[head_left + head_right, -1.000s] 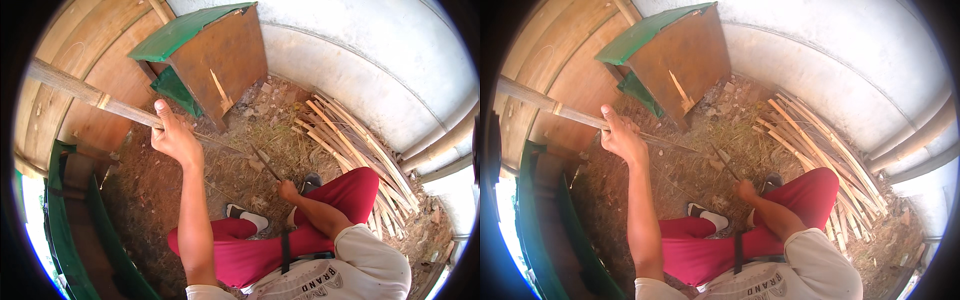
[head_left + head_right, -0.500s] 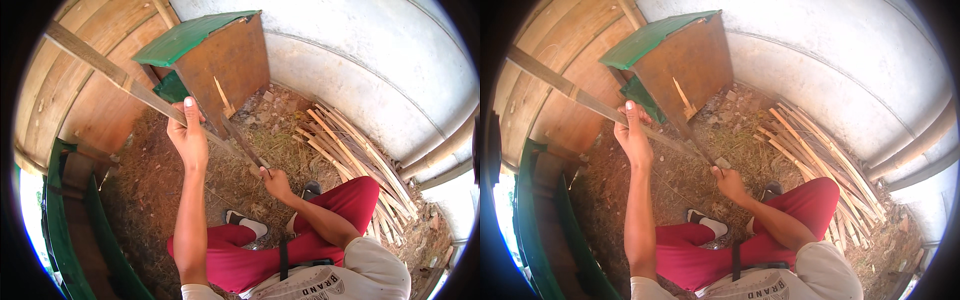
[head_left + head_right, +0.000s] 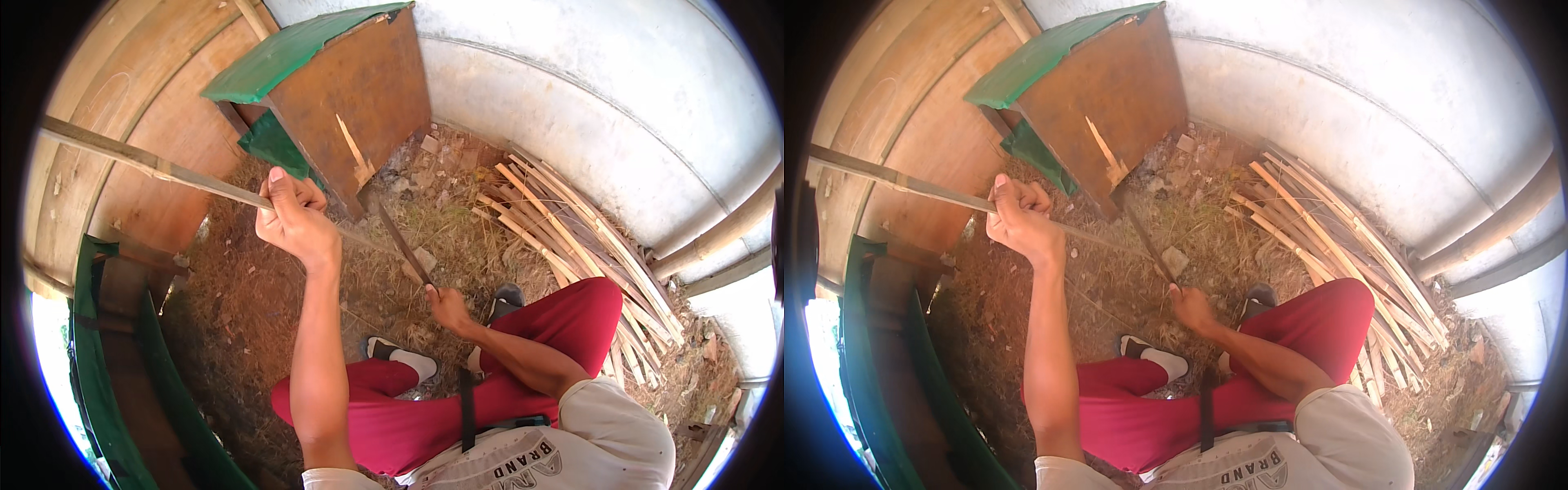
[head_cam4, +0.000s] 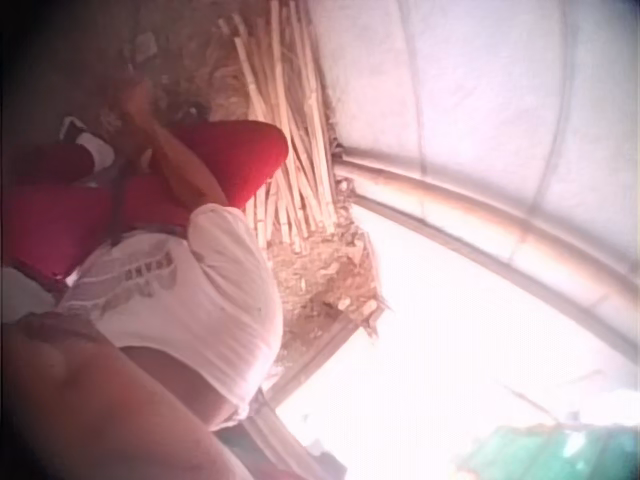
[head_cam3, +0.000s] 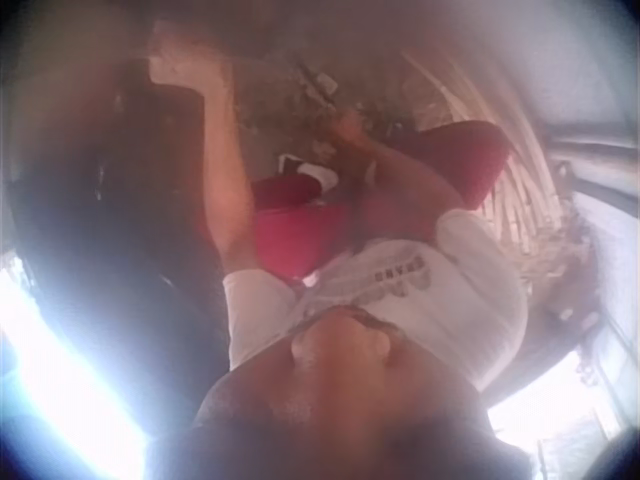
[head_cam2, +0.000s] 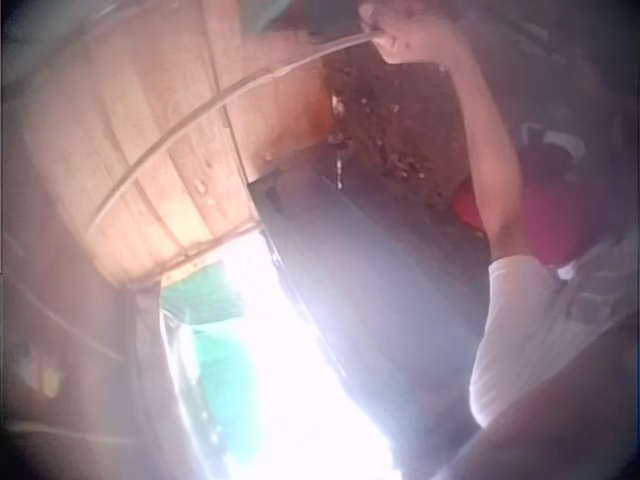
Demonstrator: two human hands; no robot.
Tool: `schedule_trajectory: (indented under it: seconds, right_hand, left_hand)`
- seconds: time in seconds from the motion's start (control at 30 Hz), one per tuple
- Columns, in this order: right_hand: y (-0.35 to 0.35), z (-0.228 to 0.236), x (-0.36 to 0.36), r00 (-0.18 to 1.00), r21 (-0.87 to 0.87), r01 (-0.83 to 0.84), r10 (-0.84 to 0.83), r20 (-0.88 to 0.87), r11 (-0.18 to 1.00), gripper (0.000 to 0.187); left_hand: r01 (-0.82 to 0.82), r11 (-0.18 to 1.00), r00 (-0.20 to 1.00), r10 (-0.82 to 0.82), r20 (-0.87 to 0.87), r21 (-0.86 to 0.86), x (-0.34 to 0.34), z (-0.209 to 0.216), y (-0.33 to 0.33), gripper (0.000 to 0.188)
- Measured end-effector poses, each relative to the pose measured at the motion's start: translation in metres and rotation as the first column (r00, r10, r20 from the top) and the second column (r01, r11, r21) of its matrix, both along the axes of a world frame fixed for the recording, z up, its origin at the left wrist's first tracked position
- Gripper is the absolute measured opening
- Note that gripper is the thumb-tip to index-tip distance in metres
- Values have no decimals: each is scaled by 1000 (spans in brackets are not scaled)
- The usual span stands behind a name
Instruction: The person sits on the ground and uses a knife to shave and smooth a long thin wooden stick. They rotate the stick and scrape along its length to remove splinters and create a tapered end.
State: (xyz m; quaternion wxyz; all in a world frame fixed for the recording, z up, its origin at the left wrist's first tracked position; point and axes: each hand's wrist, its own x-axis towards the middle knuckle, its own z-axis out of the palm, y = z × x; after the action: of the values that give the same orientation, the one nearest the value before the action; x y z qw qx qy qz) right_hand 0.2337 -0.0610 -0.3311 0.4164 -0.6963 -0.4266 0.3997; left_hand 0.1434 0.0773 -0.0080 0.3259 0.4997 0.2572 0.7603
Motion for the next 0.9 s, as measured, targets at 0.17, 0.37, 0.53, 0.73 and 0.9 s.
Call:
schedule_trajectory:
  seconds: [0.17,0.37,0.53,0.73,0.9]
  right_hand:
    - [-5,-19,-4,990,29,45,-49,129,999,57]
    - [8,4,-15,997,-25,28,-26,68,999,58]
    - [7,-30,-12,987,-4,73,-72,143,997,54]
    - [11,-2,-9,994,-144,10,6,111,990,51]
    - [5,-28,-18,988,134,122,-134,82,983,61]
  left_hand:
    - [-188,979,980,192,43,-80,13,14,-1,46]
    - [-328,943,944,329,11,-64,2,5,-4,43]
    - [-329,939,943,332,12,-103,16,9,-2,45]
    - [-431,900,902,429,-45,-70,5,5,-2,44]
    - [-349,926,935,355,15,-146,22,12,-1,45]
